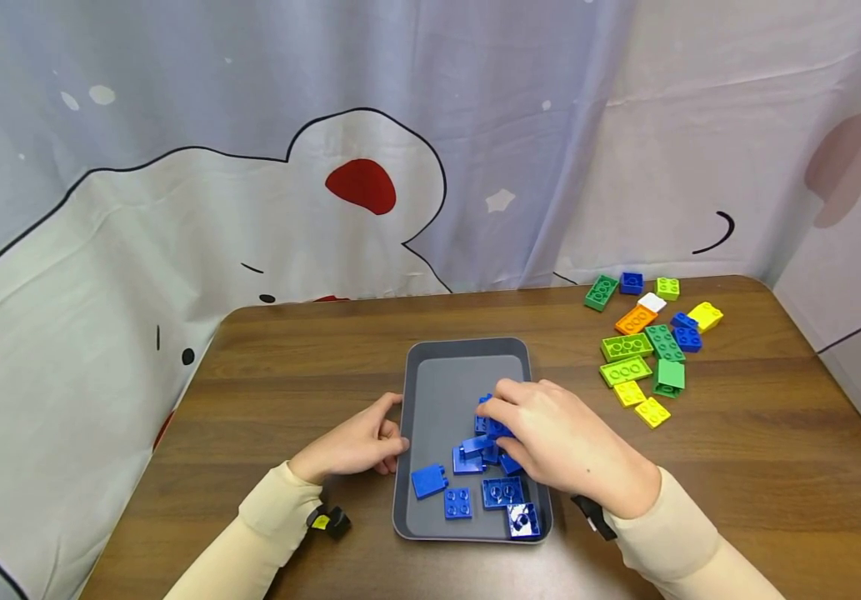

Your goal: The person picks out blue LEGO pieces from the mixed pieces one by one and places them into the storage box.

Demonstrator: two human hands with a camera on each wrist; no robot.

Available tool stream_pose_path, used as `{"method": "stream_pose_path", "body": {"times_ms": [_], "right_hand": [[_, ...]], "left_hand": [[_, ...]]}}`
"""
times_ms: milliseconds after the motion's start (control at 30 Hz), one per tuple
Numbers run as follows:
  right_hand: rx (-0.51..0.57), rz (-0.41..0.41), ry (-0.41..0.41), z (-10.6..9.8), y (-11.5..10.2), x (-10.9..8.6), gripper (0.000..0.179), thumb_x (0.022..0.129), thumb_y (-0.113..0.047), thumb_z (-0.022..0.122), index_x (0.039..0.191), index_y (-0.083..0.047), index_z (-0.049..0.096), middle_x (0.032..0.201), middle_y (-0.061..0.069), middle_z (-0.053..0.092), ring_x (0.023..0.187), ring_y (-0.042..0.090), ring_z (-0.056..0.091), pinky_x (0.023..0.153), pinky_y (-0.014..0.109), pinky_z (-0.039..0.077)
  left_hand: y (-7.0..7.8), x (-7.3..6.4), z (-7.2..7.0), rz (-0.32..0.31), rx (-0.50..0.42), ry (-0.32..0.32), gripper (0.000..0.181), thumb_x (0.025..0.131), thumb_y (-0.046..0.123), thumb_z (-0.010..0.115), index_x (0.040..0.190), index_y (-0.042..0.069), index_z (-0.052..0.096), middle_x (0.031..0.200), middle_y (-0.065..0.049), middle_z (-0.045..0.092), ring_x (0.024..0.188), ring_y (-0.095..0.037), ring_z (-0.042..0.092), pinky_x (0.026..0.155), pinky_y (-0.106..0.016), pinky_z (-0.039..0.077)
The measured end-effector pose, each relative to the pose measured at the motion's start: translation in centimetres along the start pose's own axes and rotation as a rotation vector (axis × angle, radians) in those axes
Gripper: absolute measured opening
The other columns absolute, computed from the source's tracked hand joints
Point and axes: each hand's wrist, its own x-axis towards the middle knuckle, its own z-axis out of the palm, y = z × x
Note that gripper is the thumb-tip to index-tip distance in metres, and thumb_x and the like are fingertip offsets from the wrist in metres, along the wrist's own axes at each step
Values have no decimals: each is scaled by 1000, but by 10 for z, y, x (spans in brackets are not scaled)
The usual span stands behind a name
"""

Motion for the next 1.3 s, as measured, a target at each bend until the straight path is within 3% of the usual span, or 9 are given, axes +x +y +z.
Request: {"method": "stream_pose_path", "body": {"times_ms": [100,200,300,400,800,1100,1300], "right_hand": [[-4,17,-25,0,-1,-1,47,84,-30,86,127,-18,70,108,-5,66,91,10,65,82,37,60],[13,48,-75,1,-1,-3,72,81,-44,86,142,-18,61,135,4,64,116,22,66,97,48,58],[31,75,-113,2,-1,-6,94,76,-55,86,155,-20,48,160,11,46,142,37,51,110,61,47],[34,84,-117,3,-1,-8,102,74,-58,87,159,-22,42,167,12,36,149,41,42,111,66,43],[34,151,-102,1,22,-13,101,76,-59,85,159,-23,41,168,13,34,148,41,42,110,68,43],[-16,180,-40,-12,71,-36,94,78,-51,86,154,-12,47,160,21,43,140,44,48,108,69,44],[-52,243,-24,-22,109,-54,90,79,-52,86,150,-8,51,155,25,47,135,47,51,106,68,44]], "left_hand": [[0,0,0,2,3,0,76,93,19,63,157,2,26,76,-7,70,66,-18,70,65,-33,61],[0,0,0,3,6,-1,77,93,19,63,158,2,26,77,-6,70,66,-18,70,64,-33,61],[-1,1,0,1,8,1,77,93,19,63,158,2,25,77,-5,70,66,-18,70,65,-33,61],[-1,1,1,0,7,2,77,93,19,64,158,2,26,77,-5,70,66,-18,70,65,-33,61],[0,0,1,2,-2,0,76,93,18,63,158,2,26,76,-4,69,66,-18,70,64,-33,61],[0,-1,0,6,-4,-5,77,93,19,63,158,2,25,78,-6,71,66,-18,70,64,-33,61],[0,0,0,7,2,-5,76,93,19,63,158,2,26,78,-6,71,66,-18,70,64,-32,61]]}}
